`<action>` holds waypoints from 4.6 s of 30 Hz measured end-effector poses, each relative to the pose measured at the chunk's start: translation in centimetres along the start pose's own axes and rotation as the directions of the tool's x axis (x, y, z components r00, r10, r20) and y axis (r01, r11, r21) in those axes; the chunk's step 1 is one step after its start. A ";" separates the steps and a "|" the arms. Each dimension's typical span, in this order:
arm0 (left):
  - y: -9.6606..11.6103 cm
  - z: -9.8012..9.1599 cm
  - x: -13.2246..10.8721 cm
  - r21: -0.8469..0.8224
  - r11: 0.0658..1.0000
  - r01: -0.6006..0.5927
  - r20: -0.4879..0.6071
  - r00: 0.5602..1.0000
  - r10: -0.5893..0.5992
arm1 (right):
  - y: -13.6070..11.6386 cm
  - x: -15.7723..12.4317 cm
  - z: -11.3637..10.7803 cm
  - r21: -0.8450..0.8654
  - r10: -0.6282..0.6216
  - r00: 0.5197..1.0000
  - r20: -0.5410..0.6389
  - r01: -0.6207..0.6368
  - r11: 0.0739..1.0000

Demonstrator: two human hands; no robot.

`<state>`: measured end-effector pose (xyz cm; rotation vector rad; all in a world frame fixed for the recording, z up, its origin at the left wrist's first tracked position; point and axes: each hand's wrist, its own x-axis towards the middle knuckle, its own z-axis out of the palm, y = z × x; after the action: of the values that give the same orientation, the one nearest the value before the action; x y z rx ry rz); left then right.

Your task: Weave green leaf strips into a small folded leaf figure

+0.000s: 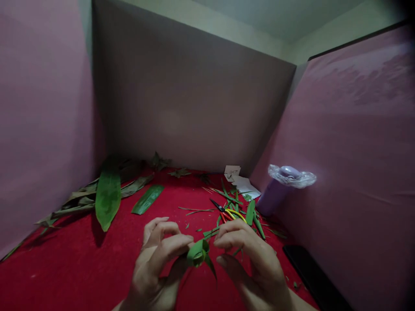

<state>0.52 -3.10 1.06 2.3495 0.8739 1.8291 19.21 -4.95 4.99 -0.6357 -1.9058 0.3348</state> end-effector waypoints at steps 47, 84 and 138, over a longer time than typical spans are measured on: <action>1.0 0.8 -0.1 -0.503 0.464 0.729 0.239 0.633 -0.736 | 1.0 0.8 1.0 0.315 0.539 0.798 0.269 -0.602 0.734; -0.2 0.6 0.4 -0.495 0.350 0.795 0.357 0.554 -0.752 | 1.9 0.6 1.1 0.512 0.567 0.822 -0.053 -0.466 0.722; -1.4 0.2 0.9 -0.662 -0.110 0.741 0.626 0.466 -0.625 | 1.0 0.2 0.3 0.544 0.465 0.755 0.463 -0.656 0.523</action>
<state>0.22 -1.42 1.31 0.8336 0.5648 1.0820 19.18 -4.00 4.52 -0.7038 -1.5655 1.5600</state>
